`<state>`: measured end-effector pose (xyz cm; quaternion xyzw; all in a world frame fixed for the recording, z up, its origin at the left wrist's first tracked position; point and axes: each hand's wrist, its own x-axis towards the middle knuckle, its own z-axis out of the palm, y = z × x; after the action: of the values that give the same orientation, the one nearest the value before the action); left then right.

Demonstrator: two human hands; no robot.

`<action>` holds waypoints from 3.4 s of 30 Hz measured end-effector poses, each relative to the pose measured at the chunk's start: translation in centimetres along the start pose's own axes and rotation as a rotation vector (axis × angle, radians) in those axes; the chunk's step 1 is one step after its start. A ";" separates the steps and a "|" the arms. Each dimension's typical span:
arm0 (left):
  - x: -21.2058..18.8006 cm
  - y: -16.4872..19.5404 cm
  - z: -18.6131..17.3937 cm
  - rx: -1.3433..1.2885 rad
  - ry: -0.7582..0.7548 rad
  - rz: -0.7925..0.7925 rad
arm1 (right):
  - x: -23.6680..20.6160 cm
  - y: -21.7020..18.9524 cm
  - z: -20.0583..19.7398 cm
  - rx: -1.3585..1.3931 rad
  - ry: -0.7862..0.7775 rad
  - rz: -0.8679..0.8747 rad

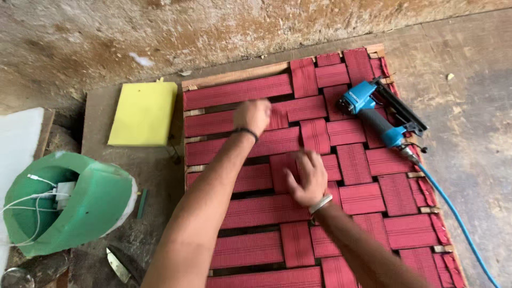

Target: The person weaves red webbing straps over and under each other on a wooden frame, pulling each strap tight and pressing the weave flat. They cut a strap with scissors and use a pneumatic nail gun to staple strap ends to the frame, continuing the woven pattern across the seat.

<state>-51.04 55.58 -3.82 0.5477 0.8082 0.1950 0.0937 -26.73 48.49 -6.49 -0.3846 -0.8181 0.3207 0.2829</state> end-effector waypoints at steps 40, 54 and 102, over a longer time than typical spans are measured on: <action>16.0 -3.7 7.8 -0.606 0.260 0.033 | 16.0 6.7 4.2 0.066 0.300 -0.199; 11.4 -3.2 9.7 -0.440 0.390 0.055 | 16.8 7.2 4.8 0.052 0.306 -0.161; 16.6 -4.5 8.2 -0.312 0.465 0.107 | 27.7 -0.8 -8.8 0.323 -0.269 0.514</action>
<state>-58.18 71.21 -12.08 0.5091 0.7381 0.4423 -0.0215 -35.96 73.23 5.66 -0.4827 -0.6631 0.5548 0.1395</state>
